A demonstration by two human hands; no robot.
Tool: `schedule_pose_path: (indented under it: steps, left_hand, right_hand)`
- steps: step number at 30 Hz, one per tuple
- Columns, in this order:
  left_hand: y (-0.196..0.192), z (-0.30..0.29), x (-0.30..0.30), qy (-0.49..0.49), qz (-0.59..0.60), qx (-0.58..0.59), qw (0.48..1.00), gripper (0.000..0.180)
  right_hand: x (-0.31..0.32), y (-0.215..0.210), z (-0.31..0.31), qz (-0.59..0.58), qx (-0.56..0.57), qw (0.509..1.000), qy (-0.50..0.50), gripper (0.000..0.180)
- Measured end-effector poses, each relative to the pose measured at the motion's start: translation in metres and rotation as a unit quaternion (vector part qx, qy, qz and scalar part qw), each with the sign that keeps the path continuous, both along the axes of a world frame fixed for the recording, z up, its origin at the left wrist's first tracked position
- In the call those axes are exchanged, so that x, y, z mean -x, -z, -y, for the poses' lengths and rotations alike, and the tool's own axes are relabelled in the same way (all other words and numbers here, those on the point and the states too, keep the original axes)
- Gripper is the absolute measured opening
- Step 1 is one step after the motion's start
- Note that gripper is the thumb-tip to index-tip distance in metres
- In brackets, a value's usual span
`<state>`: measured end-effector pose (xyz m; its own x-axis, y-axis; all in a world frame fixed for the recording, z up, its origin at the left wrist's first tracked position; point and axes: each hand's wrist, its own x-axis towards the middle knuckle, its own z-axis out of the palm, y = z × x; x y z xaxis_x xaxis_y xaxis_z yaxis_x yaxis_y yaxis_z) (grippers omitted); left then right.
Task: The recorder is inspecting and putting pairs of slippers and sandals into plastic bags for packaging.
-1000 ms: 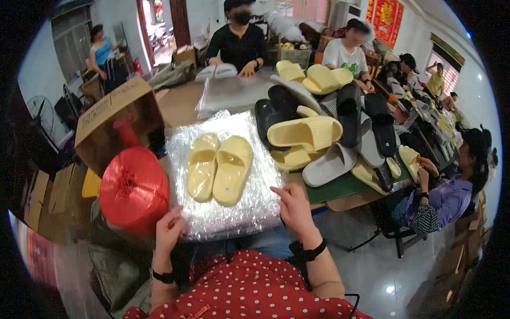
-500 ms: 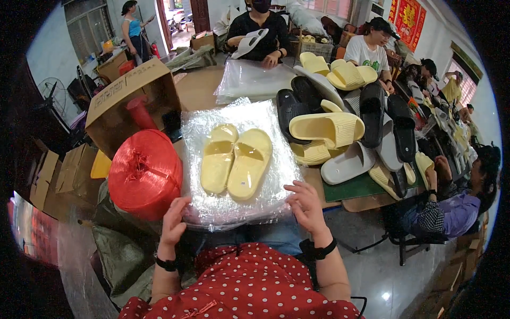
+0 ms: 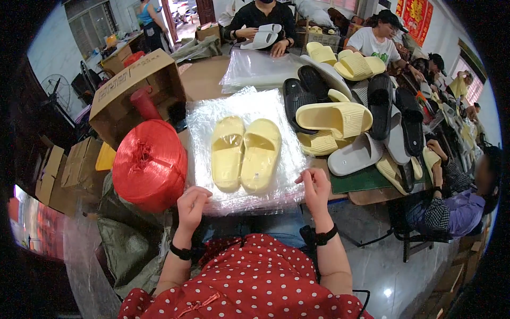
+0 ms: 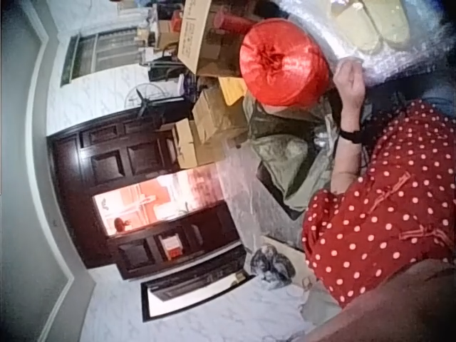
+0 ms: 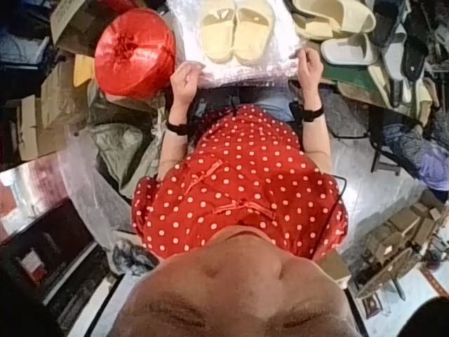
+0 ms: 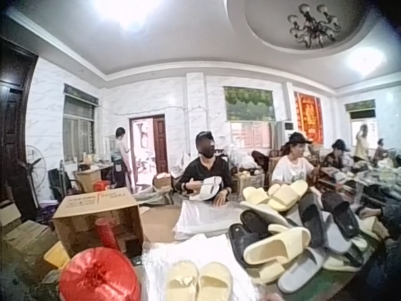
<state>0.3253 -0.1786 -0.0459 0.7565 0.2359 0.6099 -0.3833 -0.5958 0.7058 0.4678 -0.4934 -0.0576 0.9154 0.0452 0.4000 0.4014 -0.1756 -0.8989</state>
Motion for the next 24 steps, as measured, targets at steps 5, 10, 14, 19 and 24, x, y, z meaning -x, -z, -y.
schedule_pose_path:
  steps: [5, 10, 14, 19, 24]
  left_hand:
    - [0.027, -0.008, -0.016, -0.015, -0.124, 0.156, 0.980, 0.032]
    - [0.020, -0.003, -0.024, -0.085, -0.194, 0.128, 0.969, 0.032]
    - [-0.003, 0.016, -0.028, -0.221, -0.112, -0.070, 0.966, 0.012]
    - [-0.029, 0.037, -0.017, -0.137, 0.001, -0.232, 0.963, 0.037]
    - [0.003, 0.047, -0.039, 0.018, -0.168, -0.333, 0.928, 0.064]
  right_hand:
    - [-0.009, -0.001, -0.016, -0.077, 0.012, 0.996, 0.044, 0.024]
    - [-0.014, 0.006, -0.024, -0.118, 0.067, 0.987, 0.088, 0.030]
    - [-0.023, 0.036, -0.019, -0.056, 0.180, 0.972, 0.143, 0.026]
    - [-0.021, 0.026, -0.022, -0.028, 0.208, 0.966, 0.150, 0.028]
    - [-0.015, 0.020, -0.018, -0.024, 0.236, 0.960, 0.149, 0.023]
